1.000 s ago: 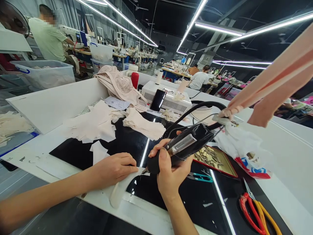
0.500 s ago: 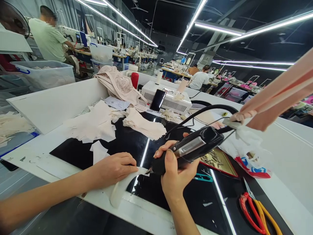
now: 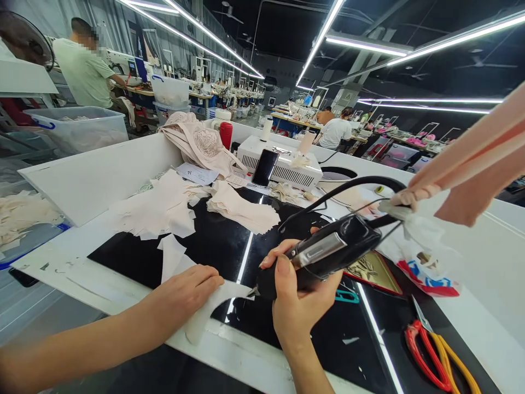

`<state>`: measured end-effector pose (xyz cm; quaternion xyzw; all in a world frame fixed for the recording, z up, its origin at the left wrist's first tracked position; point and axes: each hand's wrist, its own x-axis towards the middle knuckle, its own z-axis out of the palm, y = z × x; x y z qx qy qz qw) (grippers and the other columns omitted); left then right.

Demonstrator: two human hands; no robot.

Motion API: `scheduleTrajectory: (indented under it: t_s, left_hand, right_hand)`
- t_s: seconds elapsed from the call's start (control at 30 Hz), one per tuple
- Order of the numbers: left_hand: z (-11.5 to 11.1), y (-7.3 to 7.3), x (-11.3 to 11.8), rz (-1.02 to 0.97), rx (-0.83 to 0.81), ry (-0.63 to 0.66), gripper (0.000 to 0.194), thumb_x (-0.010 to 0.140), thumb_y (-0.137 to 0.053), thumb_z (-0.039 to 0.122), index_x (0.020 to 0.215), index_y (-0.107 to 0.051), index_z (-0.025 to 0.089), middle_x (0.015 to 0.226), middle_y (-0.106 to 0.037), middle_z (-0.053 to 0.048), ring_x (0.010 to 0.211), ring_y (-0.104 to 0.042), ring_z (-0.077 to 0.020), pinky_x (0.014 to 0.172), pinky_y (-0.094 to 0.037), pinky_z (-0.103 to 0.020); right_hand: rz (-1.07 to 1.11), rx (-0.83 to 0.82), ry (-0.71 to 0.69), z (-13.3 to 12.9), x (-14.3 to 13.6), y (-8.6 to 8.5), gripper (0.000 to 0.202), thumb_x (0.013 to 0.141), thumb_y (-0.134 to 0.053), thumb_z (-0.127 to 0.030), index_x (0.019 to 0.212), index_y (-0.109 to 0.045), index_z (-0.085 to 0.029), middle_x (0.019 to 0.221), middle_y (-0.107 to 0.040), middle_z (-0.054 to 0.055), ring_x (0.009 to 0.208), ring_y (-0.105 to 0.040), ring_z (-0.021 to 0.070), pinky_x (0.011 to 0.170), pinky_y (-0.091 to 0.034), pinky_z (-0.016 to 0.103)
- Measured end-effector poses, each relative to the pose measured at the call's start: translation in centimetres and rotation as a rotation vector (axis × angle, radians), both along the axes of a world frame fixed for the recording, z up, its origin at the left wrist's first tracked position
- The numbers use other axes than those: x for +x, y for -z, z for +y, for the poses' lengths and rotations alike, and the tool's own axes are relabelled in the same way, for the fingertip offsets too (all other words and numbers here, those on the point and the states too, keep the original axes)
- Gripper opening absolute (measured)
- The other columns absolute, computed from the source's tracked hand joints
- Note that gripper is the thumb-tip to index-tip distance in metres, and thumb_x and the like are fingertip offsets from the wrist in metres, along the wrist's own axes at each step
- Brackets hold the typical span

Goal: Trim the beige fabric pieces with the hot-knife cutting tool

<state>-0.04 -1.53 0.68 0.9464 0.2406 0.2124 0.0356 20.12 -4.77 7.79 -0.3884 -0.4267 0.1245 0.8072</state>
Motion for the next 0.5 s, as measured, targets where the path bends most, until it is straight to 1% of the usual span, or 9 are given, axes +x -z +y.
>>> scheduleTrajectory:
  t_s: [0.13,0.3,0.5]
  left_hand:
    - [0.7,0.0,0.4,0.036,-0.019,0.001,0.041,0.09,-0.053,-0.005,0.123,-0.05,0.019,0.117,-0.066,-0.01,0.103,-0.067,-0.0229,0.093,-0.057,-0.034]
    - [1.2,-0.4,0.8,0.061,-0.004,0.028,0.039,0.089,-0.055,-0.006,0.119,-0.054,0.018,0.117,-0.066,-0.009,0.106,-0.066,-0.0233,0.097,-0.054,-0.036]
    - [1.4,-0.7,0.7,0.09,0.001,0.06,0.039,0.088,-0.052,-0.009,0.115,-0.056,0.019,0.109,-0.067,-0.006,0.102,-0.066,-0.022,0.092,-0.055,-0.033]
  right_hand:
    - [-0.015,-0.014,0.041,-0.6,-0.2,0.1,0.049,0.088,-0.081,-0.028,0.131,-0.058,-0.028,0.082,-0.069,-0.005,0.057,-0.064,0.0147,0.057,-0.059,0.033]
    - [-0.001,-0.036,0.028,-1.1,-0.3,0.2,0.051,0.088,-0.082,-0.028,0.133,-0.058,-0.028,0.084,-0.069,-0.004,0.059,-0.065,0.0153,0.058,-0.058,0.034]
    - [-0.015,0.001,0.018,-1.2,-0.5,0.3,0.044,0.089,-0.081,-0.027,0.126,-0.057,-0.027,0.083,-0.07,-0.004,0.058,-0.065,0.0148,0.058,-0.058,0.033]
